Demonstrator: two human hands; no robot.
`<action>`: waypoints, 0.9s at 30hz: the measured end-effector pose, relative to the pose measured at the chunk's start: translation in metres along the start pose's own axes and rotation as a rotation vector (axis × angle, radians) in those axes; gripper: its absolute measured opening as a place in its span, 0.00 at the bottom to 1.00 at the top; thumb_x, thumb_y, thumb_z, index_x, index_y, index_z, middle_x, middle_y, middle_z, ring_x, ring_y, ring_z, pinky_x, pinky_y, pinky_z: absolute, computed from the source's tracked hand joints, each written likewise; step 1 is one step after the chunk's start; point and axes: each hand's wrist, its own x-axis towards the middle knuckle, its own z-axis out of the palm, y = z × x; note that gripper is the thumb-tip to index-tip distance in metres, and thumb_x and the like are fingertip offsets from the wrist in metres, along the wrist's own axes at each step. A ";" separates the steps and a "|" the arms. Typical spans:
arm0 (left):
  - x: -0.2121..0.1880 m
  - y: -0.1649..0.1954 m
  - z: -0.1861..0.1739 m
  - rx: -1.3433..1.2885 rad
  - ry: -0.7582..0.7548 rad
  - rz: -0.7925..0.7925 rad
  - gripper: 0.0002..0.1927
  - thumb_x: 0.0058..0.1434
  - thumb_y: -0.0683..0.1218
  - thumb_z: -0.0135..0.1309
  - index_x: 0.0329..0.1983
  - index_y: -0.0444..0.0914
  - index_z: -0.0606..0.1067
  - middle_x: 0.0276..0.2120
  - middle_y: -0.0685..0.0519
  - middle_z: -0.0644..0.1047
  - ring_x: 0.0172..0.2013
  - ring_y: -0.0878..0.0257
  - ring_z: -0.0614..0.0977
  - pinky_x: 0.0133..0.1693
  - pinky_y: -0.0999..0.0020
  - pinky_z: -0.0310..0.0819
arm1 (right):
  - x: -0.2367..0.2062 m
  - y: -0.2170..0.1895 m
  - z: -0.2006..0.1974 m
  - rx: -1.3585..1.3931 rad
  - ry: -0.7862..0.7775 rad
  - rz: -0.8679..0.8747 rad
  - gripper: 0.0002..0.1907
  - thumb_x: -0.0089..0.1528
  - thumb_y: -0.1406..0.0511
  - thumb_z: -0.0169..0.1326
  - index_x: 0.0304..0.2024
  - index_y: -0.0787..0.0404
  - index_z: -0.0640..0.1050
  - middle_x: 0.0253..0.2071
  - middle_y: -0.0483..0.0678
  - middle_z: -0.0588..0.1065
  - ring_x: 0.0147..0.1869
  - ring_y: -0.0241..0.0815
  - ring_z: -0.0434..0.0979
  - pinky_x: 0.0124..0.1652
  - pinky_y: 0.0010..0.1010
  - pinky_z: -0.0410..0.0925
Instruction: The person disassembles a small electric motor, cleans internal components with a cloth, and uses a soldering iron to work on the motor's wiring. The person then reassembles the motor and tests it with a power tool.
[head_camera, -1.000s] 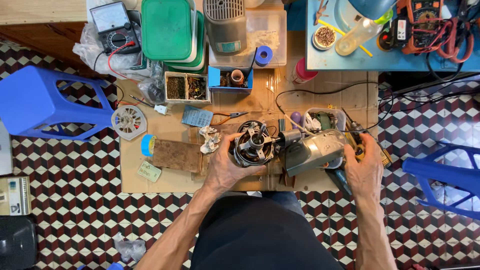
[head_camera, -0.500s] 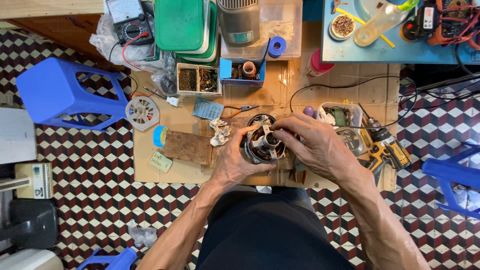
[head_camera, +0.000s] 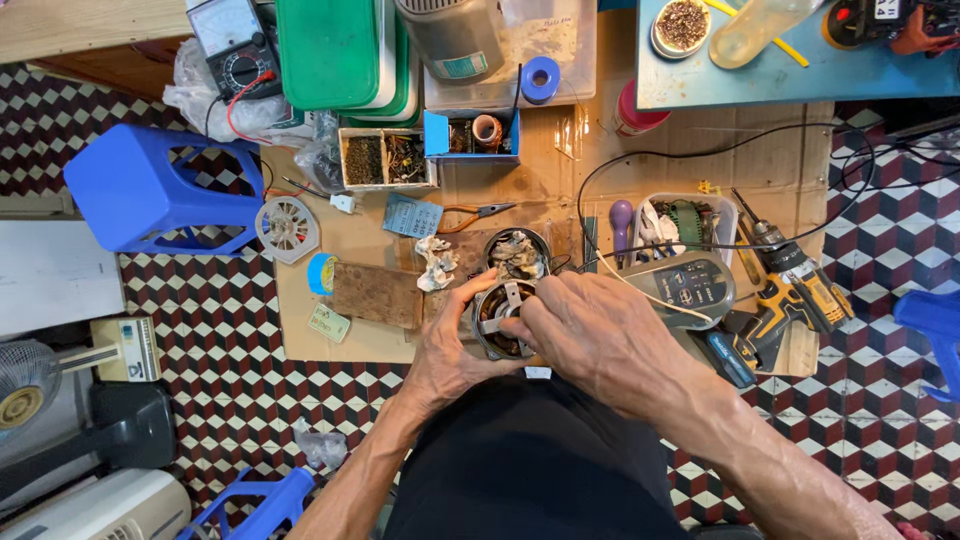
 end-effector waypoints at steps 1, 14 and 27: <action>-0.002 0.000 0.000 0.000 -0.001 -0.014 0.53 0.39 0.53 0.77 0.67 0.41 0.64 0.65 0.46 0.72 0.65 0.52 0.74 0.65 0.56 0.70 | 0.000 -0.001 -0.004 -0.003 -0.026 -0.001 0.14 0.65 0.59 0.56 0.30 0.60 0.73 0.27 0.47 0.67 0.32 0.45 0.70 0.33 0.39 0.65; -0.020 -0.004 0.003 0.073 0.047 0.073 0.48 0.42 0.51 0.77 0.65 0.41 0.65 0.69 0.47 0.70 0.69 0.50 0.71 0.68 0.54 0.64 | -0.005 -0.002 -0.004 0.088 -0.234 -0.101 0.09 0.60 0.63 0.57 0.30 0.60 0.71 0.27 0.47 0.68 0.31 0.44 0.72 0.30 0.37 0.67; -0.025 -0.008 0.007 0.119 0.047 0.076 0.49 0.42 0.49 0.77 0.65 0.41 0.64 0.69 0.47 0.69 0.67 0.50 0.71 0.67 0.54 0.66 | -0.024 -0.034 0.010 0.130 -0.032 0.287 0.18 0.61 0.60 0.62 0.23 0.57 0.70 0.19 0.44 0.67 0.21 0.42 0.70 0.22 0.34 0.64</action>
